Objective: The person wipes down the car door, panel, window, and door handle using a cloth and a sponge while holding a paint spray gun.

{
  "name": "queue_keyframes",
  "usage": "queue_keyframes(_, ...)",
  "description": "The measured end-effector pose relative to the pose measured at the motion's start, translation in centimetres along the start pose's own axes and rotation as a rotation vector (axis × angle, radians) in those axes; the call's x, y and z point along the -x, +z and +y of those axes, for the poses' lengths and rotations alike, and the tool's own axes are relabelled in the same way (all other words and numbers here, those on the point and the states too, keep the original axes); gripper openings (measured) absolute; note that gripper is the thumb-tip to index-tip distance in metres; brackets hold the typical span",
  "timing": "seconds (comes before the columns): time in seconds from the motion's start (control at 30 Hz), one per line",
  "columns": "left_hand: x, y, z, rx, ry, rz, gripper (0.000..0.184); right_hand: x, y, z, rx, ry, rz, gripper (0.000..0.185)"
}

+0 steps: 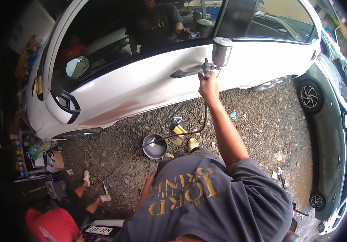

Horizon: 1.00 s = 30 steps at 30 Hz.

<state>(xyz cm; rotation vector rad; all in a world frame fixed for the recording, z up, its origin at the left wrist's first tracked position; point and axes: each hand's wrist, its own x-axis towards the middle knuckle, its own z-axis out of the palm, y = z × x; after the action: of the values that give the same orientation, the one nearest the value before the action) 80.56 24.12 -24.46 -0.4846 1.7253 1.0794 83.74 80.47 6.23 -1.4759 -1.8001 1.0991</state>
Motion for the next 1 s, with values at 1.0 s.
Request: queue_keyframes(1.0,-4.3,-6.4,-3.1,0.085,-0.051,-0.278,0.032,5.8,8.6,-3.0,0.166,-0.078,-0.141,0.046)
